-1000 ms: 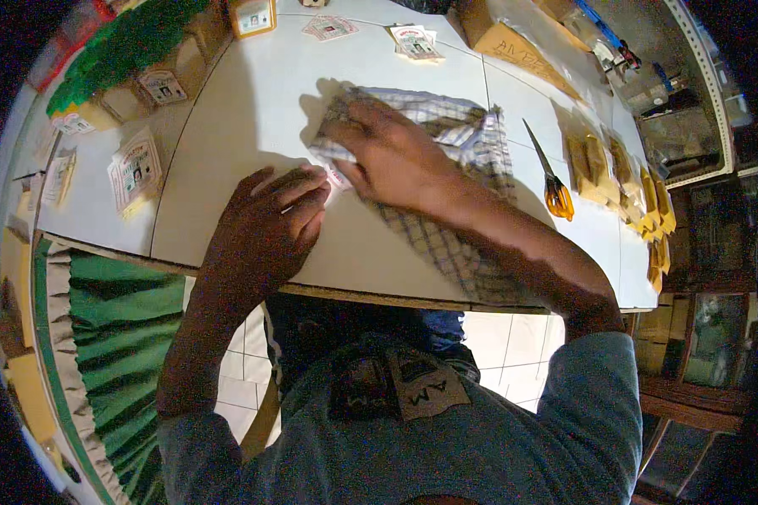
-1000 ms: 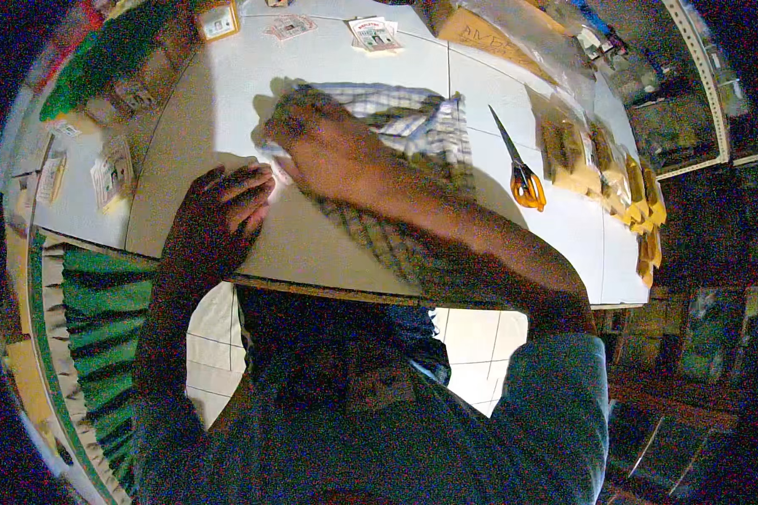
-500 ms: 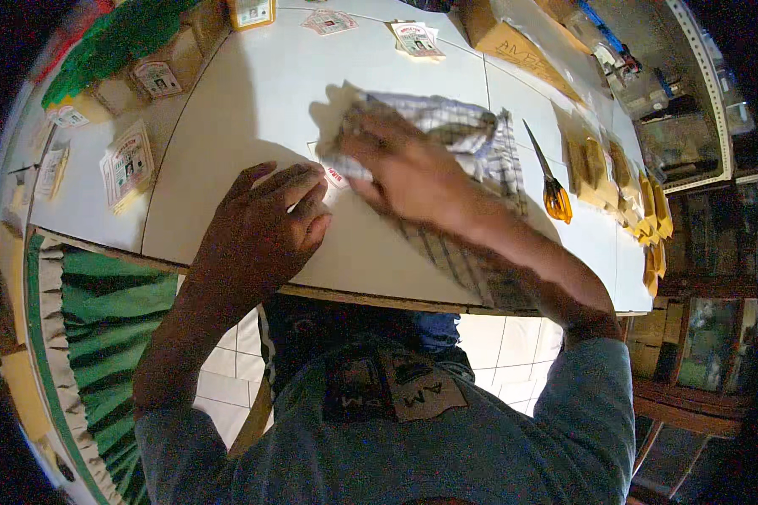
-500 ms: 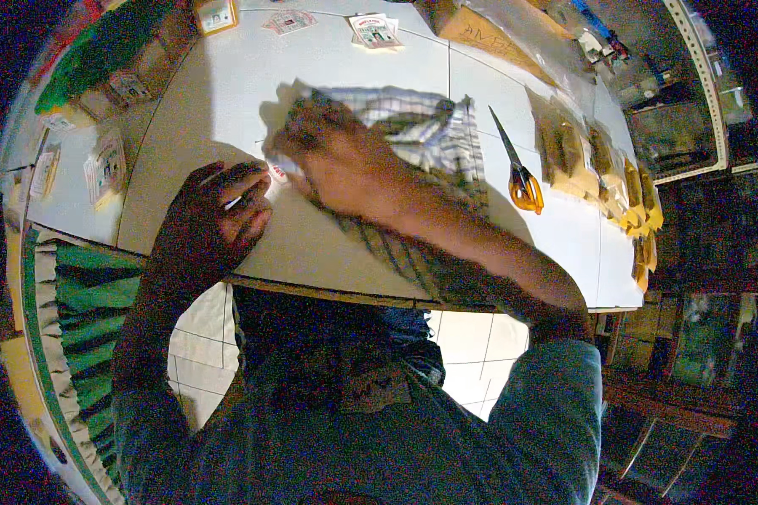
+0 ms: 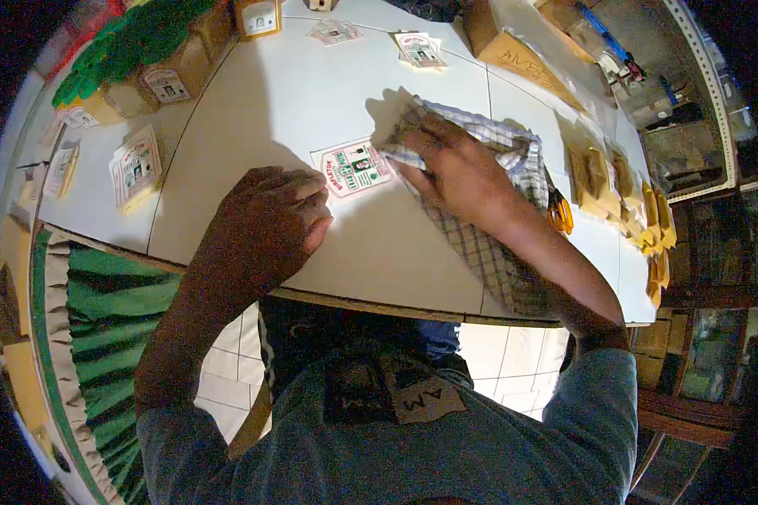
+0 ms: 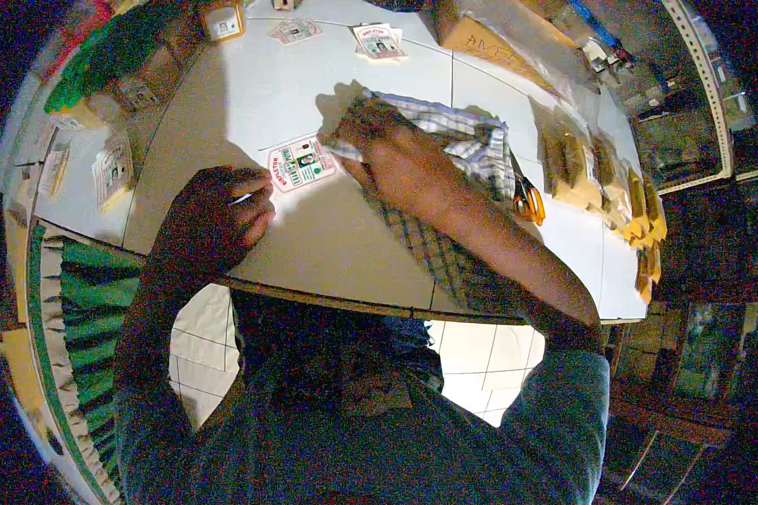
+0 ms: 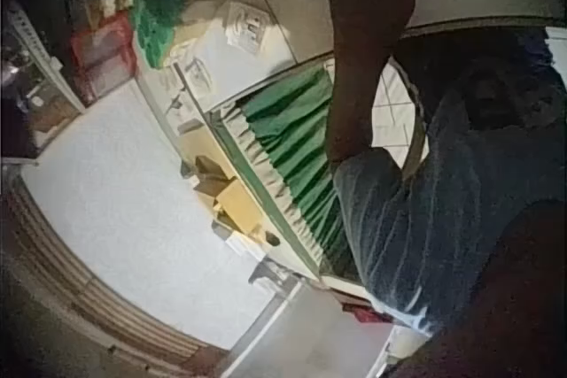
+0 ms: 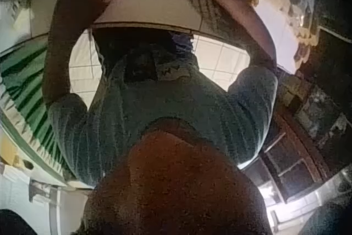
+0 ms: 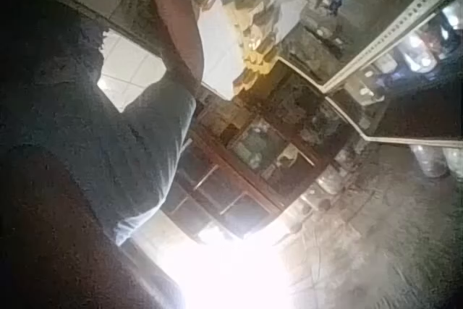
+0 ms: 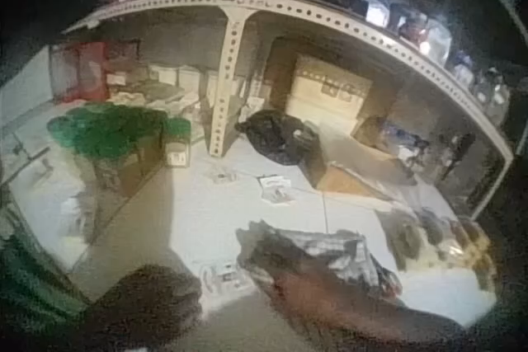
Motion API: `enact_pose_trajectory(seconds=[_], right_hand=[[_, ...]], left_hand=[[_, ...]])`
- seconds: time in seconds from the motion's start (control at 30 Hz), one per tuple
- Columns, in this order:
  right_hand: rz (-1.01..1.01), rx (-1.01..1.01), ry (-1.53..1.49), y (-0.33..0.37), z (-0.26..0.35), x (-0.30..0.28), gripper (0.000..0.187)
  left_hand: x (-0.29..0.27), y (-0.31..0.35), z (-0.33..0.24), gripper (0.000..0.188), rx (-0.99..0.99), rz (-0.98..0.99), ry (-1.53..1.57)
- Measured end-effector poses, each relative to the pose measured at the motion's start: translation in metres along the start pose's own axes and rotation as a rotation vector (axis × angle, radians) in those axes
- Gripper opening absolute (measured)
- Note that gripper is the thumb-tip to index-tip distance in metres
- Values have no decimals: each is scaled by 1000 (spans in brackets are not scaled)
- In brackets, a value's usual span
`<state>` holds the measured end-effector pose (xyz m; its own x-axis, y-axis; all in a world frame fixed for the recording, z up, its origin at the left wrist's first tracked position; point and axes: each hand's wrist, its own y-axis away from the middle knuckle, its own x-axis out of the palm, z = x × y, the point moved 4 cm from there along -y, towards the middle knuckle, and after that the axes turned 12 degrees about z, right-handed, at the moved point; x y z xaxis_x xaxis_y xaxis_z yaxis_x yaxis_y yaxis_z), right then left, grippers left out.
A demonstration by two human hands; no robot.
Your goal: The recorder is applying small paper labels to what appear to be product containers or small cardboard boxes.
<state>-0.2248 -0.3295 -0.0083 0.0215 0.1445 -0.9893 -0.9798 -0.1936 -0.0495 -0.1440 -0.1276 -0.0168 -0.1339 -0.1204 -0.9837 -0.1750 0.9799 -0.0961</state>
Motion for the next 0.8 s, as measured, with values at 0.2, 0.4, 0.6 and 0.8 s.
enact_pose_trajectory(seconds=[0.2, 0.4, 0.6, 0.8], right_hand=[[10, -16, 74, 21, 8, -7, 40], [19, 53, -2, 40, 2, -7, 38], [-184, 96, -87, 45, 20, -46, 32], [26, -22, -156, -1, 63, -2, 31]], left_hand=[[2, -11, 5, 14, -24, 15, 21], [-2, -17, 6, 13, -17, 57, -2], [-4, -24, 10, 14, -1, 78, 135], [4, -21, 20, 15, -11, 35, 72]])
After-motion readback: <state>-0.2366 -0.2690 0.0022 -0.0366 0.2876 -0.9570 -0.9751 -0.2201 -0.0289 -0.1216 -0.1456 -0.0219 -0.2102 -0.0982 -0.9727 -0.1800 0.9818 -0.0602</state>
